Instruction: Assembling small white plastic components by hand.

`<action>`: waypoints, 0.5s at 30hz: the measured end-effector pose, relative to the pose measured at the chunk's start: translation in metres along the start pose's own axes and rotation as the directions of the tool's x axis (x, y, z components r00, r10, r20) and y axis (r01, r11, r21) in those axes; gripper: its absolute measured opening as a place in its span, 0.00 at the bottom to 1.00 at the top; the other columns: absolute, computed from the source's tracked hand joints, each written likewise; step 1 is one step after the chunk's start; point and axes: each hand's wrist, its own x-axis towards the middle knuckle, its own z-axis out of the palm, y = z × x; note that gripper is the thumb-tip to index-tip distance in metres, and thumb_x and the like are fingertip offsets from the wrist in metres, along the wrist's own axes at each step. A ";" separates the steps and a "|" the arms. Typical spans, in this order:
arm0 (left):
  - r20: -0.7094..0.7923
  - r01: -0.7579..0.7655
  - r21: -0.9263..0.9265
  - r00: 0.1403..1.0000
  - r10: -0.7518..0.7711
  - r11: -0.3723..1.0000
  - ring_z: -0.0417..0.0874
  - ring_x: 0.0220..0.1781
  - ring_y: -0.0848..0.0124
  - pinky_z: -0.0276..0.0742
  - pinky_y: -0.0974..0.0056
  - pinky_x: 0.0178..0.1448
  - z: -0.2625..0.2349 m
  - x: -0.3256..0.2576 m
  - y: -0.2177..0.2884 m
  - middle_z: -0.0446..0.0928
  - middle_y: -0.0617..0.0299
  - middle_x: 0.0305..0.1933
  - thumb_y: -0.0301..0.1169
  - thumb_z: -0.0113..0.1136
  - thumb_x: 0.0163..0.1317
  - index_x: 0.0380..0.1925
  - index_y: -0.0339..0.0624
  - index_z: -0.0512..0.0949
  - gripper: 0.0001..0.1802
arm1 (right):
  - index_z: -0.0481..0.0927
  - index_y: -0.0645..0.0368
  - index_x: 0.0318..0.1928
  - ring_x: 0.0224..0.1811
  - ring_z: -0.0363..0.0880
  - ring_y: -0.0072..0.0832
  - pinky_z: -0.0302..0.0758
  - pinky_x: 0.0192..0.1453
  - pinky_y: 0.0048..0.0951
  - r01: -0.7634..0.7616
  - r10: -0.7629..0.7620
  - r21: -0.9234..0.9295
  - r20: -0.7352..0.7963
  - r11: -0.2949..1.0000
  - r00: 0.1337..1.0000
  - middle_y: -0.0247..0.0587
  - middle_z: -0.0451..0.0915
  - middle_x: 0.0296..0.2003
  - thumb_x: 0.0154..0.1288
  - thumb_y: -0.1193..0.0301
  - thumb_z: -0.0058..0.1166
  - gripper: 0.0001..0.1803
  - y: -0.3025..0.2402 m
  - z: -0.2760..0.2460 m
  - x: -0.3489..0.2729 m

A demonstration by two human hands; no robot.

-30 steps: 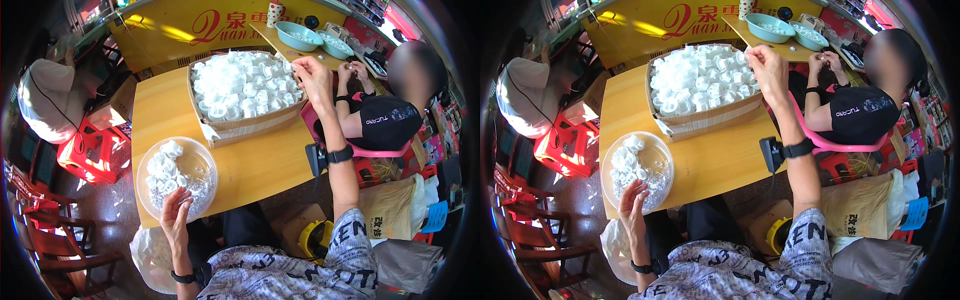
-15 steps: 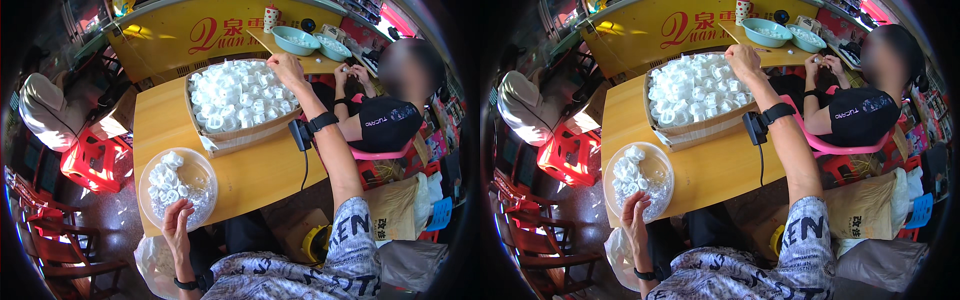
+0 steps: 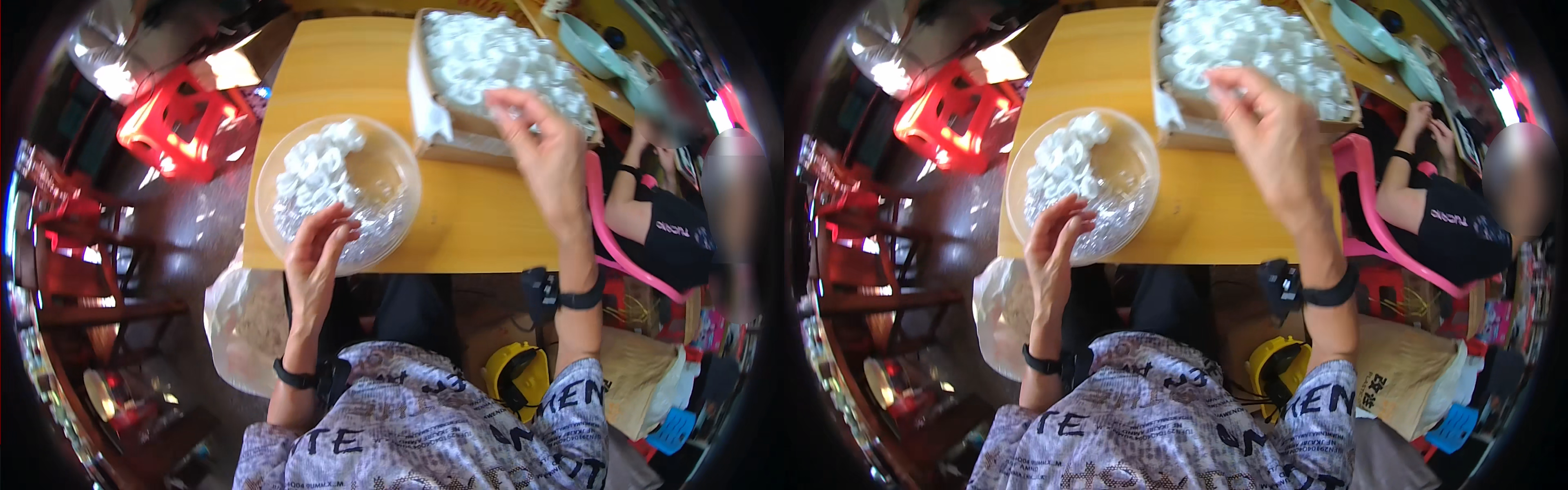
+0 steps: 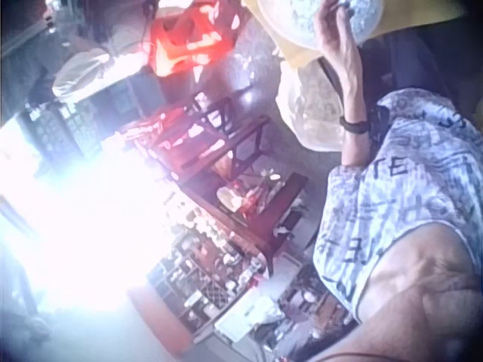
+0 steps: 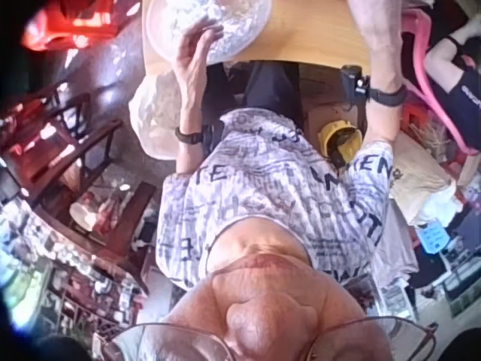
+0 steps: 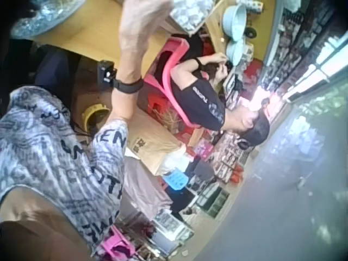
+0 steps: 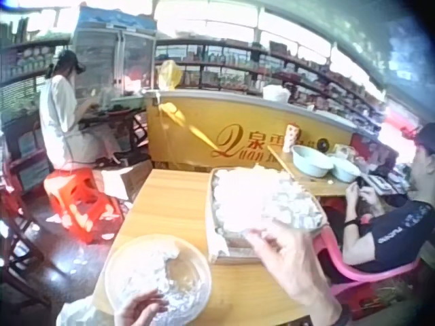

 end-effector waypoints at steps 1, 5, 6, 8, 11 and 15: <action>-0.001 0.001 -0.014 1.000 -0.001 1.000 0.78 0.49 0.69 0.76 0.66 0.53 0.001 0.002 -0.001 0.74 0.55 0.49 0.22 0.52 0.65 0.55 0.32 0.68 0.18 | 0.81 0.58 0.42 0.28 0.80 0.24 0.74 0.31 0.24 0.015 -0.021 0.057 0.100 0.998 0.995 0.41 0.83 0.32 0.60 0.73 0.56 0.09 -0.006 0.016 -0.012; -0.021 -0.030 -0.057 0.999 0.029 0.998 0.79 0.48 0.68 0.77 0.65 0.52 -0.001 0.001 -0.005 0.74 0.53 0.50 0.24 0.55 0.63 0.57 0.34 0.67 0.21 | 0.78 0.64 0.40 0.32 0.82 0.40 0.77 0.34 0.33 -0.017 -0.043 0.167 0.350 0.986 0.936 0.49 0.81 0.32 0.57 0.77 0.57 0.09 -0.011 0.078 -0.039; -0.012 -0.020 -0.054 1.000 0.020 0.998 0.79 0.48 0.68 0.77 0.65 0.53 0.000 0.001 -0.005 0.74 0.53 0.51 0.23 0.55 0.63 0.57 0.34 0.67 0.22 | 0.78 0.64 0.40 0.32 0.82 0.40 0.77 0.34 0.33 -0.013 -0.047 0.169 0.348 0.985 0.936 0.49 0.81 0.32 0.57 0.77 0.57 0.09 -0.003 0.094 -0.040; 0.003 -0.012 -0.065 1.000 0.012 0.998 0.78 0.49 0.68 0.76 0.65 0.53 0.001 -0.002 -0.003 0.74 0.53 0.51 0.24 0.55 0.64 0.57 0.33 0.67 0.21 | 0.78 0.64 0.41 0.29 0.80 0.34 0.73 0.30 0.33 0.051 -0.071 0.078 0.288 0.996 0.955 0.48 0.80 0.29 0.57 0.75 0.58 0.11 0.010 0.122 -0.038; 0.022 0.000 -0.045 1.000 0.001 0.999 0.78 0.50 0.69 0.75 0.65 0.54 -0.001 -0.006 0.000 0.74 0.53 0.51 0.24 0.54 0.64 0.56 0.32 0.67 0.20 | 0.77 0.64 0.41 0.29 0.80 0.40 0.74 0.31 0.37 0.048 -0.036 -0.033 0.290 0.998 0.956 0.49 0.80 0.27 0.56 0.74 0.58 0.12 0.012 0.145 -0.022; 0.069 0.014 -0.038 0.998 -0.012 0.999 0.77 0.51 0.72 0.75 0.67 0.54 -0.002 -0.007 -0.002 0.73 0.57 0.51 0.22 0.52 0.65 0.53 0.32 0.69 0.17 | 0.76 0.61 0.42 0.25 0.79 0.41 0.73 0.31 0.37 0.052 -0.015 -0.113 0.311 0.992 0.950 0.45 0.79 0.20 0.54 0.72 0.59 0.14 0.019 0.170 -0.009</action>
